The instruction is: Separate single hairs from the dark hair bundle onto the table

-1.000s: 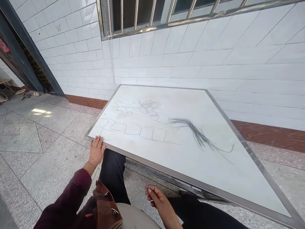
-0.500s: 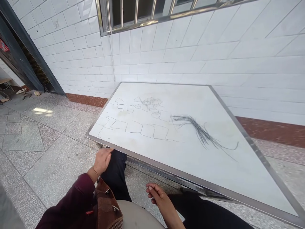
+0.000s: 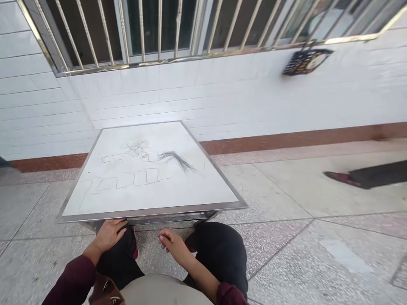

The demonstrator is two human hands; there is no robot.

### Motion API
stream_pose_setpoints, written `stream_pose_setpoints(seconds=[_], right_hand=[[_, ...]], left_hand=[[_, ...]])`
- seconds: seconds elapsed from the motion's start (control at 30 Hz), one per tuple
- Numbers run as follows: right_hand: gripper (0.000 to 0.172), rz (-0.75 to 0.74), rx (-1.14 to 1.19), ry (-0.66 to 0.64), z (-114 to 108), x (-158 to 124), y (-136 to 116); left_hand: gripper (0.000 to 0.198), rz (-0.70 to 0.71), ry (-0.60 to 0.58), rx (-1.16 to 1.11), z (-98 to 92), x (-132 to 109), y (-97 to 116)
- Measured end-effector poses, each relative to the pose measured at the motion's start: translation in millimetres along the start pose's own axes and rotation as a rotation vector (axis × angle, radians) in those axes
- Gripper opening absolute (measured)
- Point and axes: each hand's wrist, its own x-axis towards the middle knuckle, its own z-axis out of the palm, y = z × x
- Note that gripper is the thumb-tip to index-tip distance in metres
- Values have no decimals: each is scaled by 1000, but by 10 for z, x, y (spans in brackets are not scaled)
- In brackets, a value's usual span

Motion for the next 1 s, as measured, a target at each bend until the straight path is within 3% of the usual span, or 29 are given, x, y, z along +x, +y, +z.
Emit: stream_pose_setpoints(seconds=[0.1,0.2,0.27,0.47,0.6,0.73,1.0], right_hand=[[24,-168,-58,80,-290,93,-231],[26,-323,-239,257,-683,321,-488],[29,-409,-527,425,-963,555,-633],[28,-462,-782,643,-1583,1398,-918],[29,-467,-947,704,-1817,1853,-1038],[29,-442,-1048,731,-2015,2114,-1065],[30,-389,-1084,851,-2128,2014,-927]], left_hand=[[29,16,-25,26,58,68,-23],[27,-7,-36,49,132,94,-9],[27,-17,-28,53,174,103,-12],[25,-13,6,44,204,126,-27],[26,-4,9,50,185,146,2],[26,6,25,49,178,156,10],[28,52,52,15,108,183,29]])
